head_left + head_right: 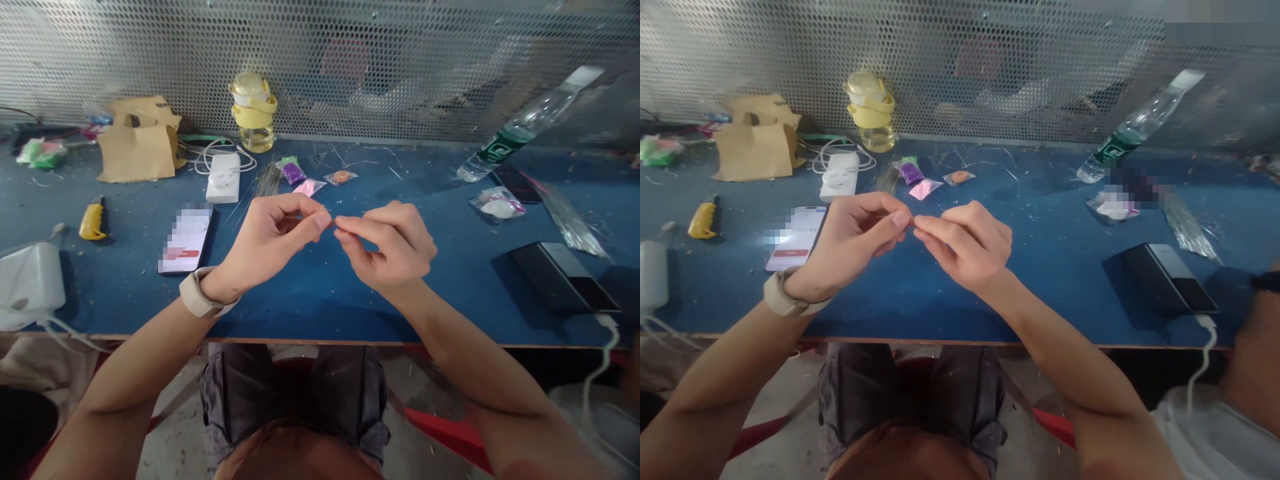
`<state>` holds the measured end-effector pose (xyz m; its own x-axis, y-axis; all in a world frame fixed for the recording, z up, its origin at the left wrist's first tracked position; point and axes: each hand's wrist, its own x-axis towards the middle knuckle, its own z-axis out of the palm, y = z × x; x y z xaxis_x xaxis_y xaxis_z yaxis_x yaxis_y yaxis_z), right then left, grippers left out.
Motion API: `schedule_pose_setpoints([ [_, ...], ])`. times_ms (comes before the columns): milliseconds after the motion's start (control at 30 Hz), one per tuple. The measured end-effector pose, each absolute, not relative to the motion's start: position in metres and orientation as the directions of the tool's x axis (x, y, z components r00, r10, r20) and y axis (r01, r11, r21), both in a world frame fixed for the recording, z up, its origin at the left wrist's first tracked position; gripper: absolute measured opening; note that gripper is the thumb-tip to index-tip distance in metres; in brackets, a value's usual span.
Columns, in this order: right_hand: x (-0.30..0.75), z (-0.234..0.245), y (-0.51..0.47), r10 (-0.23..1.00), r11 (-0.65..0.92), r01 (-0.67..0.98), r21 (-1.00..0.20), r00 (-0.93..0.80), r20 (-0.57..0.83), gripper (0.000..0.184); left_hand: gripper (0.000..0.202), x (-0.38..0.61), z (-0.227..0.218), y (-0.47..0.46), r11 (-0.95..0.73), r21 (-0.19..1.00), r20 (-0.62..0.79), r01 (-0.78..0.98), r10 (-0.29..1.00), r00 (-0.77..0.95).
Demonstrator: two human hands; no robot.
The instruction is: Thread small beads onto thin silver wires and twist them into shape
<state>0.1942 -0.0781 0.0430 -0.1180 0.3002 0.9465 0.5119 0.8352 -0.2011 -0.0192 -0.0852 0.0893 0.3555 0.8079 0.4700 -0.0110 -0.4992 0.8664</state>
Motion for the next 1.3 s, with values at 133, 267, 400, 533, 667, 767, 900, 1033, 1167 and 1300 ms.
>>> schedule_pose_setpoints([
  [133,0.195,0.044,-0.079,0.286,0.794,0.589,-0.15,-0.145,0.947,0.014,0.038,-0.021,0.087,-0.084,-0.567,0.823,0.532,0.029,0.788,0.31],
  [267,0.189,0.051,-0.085,0.353,0.817,0.525,-0.239,-0.127,0.927,0.009,0.032,-0.021,0.082,-0.084,-0.625,0.776,0.586,0.084,0.765,0.269],
  [400,0.183,0.056,-0.091,0.438,0.811,0.458,-0.363,-0.066,0.896,0.015,0.029,-0.02,0.08,-0.085,-0.639,0.766,0.599,0.077,0.751,0.276],
  [533,0.179,0.059,-0.095,0.616,0.744,0.338,-0.576,-0.014,0.788,0.025,0.025,-0.02,0.078,-0.085,-0.656,0.75,0.617,0.082,0.739,0.271],
  [667,0.178,0.059,-0.092,0.73,0.677,0.159,-0.718,-0.024,0.683,0.031,0.022,-0.019,0.078,-0.084,-0.711,0.692,0.666,0.127,0.696,0.268],
  [767,0.18,0.056,-0.087,0.806,0.591,0.032,-0.806,-0.057,0.588,0.035,0.021,-0.019,0.078,-0.083,-0.754,0.629,0.701,0.191,0.656,0.28],
  [900,0.182,0.051,-0.082,0.874,0.463,-0.106,-0.88,-0.111,0.473,0.036,0.018,-0.021,0.078,-0.081,-0.814,0.51,0.761,0.277,0.577,0.296],
  [1033,0.184,0.053,-0.079,0.915,0.317,-0.2,-0.927,-0.193,0.355,0.038,0.016,-0.025,0.077,-0.079,-0.853,0.397,0.788,0.338,0.506,0.351],
  [1167,0.187,0.059,-0.076,0.924,0.19,-0.222,-0.956,-0.29,0.25,0.041,0.015,-0.027,0.076,-0.076,-0.863,0.347,0.783,0.368,0.482,0.392],
  [1300,0.191,0.061,-0.073,0.879,0.399,-0.116,-0.91,-0.235,0.416,0.035,0.012,-0.026,0.073,-0.073,-0.841,0.336,0.789,0.424,0.497,0.361],
])
